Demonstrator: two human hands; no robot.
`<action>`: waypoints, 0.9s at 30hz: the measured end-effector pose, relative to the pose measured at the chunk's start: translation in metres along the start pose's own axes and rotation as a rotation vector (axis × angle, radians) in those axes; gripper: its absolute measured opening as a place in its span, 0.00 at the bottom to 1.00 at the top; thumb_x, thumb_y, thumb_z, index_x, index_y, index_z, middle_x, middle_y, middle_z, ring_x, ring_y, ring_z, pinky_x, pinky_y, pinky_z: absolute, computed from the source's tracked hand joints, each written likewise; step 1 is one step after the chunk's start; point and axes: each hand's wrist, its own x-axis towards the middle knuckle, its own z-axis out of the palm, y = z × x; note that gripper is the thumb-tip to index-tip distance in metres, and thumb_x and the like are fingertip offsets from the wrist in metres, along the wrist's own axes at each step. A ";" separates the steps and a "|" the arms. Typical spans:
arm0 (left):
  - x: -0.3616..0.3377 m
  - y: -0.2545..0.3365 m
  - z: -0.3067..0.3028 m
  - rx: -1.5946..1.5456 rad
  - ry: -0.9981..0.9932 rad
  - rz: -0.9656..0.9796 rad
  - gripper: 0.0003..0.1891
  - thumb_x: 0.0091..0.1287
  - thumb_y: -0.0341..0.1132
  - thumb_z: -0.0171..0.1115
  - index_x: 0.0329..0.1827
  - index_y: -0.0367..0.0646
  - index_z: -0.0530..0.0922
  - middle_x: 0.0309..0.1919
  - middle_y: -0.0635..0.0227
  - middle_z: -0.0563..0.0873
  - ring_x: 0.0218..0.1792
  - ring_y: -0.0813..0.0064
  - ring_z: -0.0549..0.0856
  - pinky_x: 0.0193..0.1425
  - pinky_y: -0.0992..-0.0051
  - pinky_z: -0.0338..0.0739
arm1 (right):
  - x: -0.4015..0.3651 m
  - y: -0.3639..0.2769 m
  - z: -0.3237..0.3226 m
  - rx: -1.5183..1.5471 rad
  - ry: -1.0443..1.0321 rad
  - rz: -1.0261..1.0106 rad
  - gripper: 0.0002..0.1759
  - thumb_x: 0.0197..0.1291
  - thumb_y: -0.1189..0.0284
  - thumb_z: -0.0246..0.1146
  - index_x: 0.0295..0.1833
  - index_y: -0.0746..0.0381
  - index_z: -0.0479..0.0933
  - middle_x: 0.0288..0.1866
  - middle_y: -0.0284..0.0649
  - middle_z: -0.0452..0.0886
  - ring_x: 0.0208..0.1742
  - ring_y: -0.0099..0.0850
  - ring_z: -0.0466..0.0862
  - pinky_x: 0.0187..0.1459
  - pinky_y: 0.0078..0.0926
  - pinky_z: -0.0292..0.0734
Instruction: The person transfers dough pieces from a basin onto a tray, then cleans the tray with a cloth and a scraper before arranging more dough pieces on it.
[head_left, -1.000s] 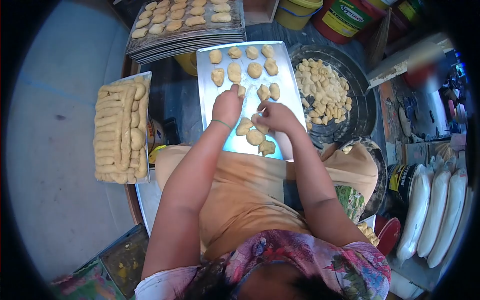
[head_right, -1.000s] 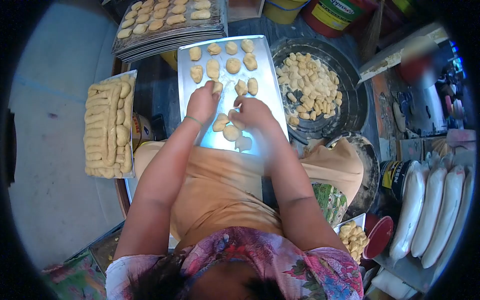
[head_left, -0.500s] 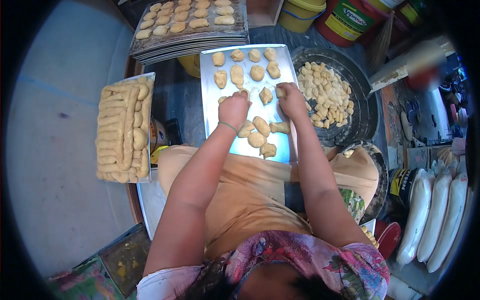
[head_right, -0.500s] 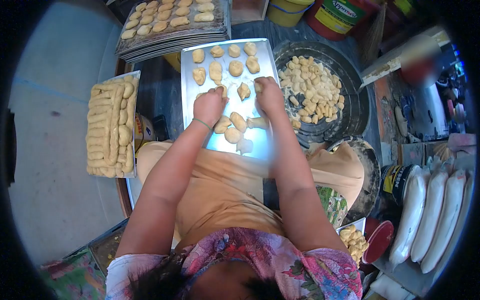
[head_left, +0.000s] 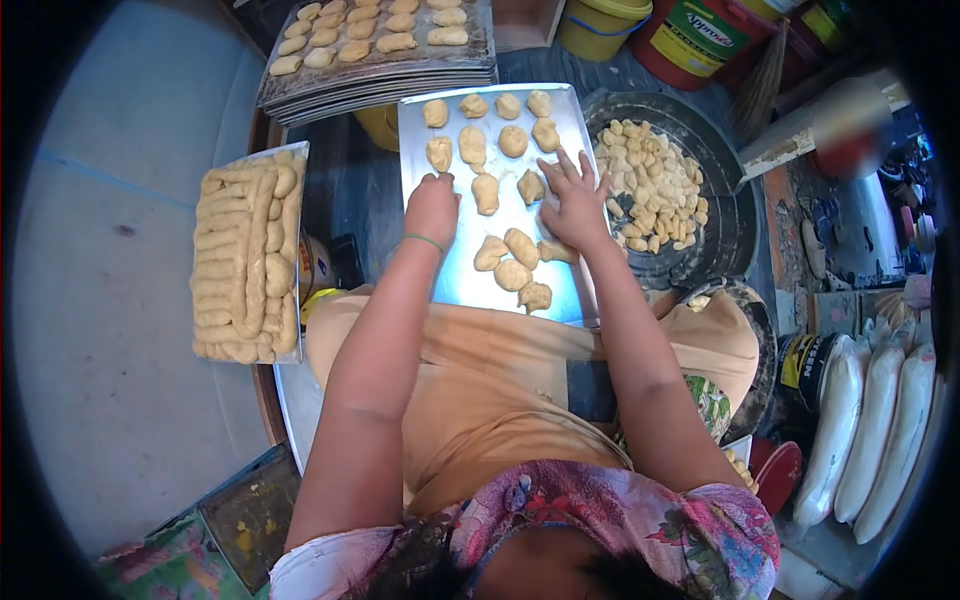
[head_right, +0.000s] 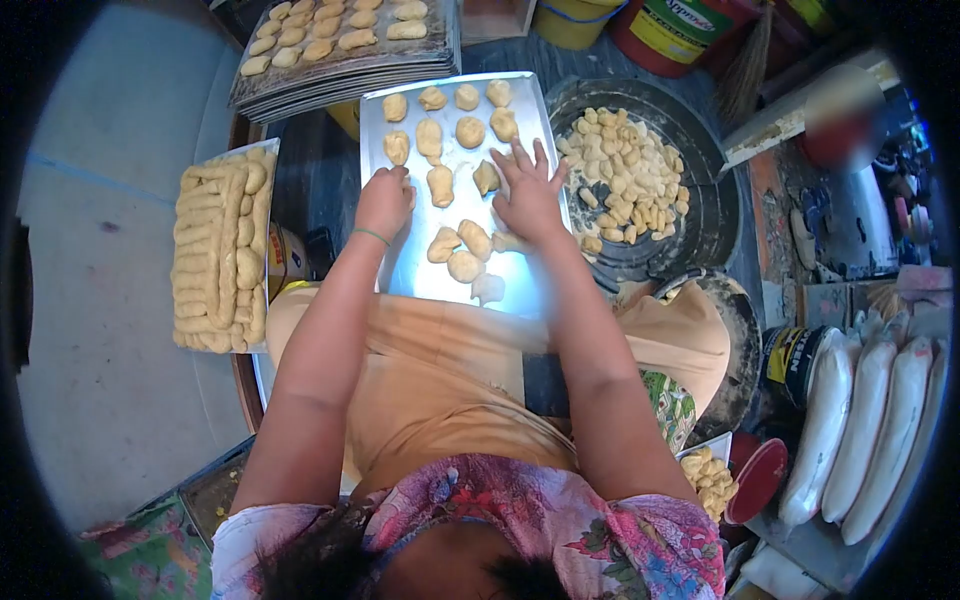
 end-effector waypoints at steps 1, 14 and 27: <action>-0.002 -0.001 0.002 -0.014 0.019 -0.020 0.16 0.61 0.36 0.67 0.50 0.40 0.84 0.45 0.48 0.83 0.46 0.48 0.83 0.53 0.57 0.79 | 0.001 -0.004 -0.001 -0.011 -0.032 -0.040 0.33 0.61 0.69 0.62 0.73 0.44 0.68 0.77 0.34 0.66 0.81 0.46 0.53 0.73 0.75 0.32; -0.015 0.029 0.015 0.295 0.050 0.327 0.17 0.60 0.41 0.68 0.52 0.49 0.84 0.45 0.67 0.85 0.53 0.64 0.79 0.58 0.62 0.65 | 0.007 -0.011 0.032 -0.216 -0.094 -0.055 0.31 0.70 0.59 0.55 0.78 0.39 0.60 0.80 0.37 0.61 0.83 0.44 0.49 0.69 0.82 0.26; -0.058 0.046 0.007 0.129 -0.336 0.220 0.13 0.65 0.35 0.63 0.50 0.42 0.82 0.48 0.54 0.81 0.51 0.50 0.81 0.56 0.58 0.75 | -0.038 -0.023 -0.008 0.461 -0.251 0.033 0.20 0.58 0.63 0.66 0.55 0.58 0.81 0.42 0.47 0.86 0.42 0.44 0.85 0.46 0.37 0.79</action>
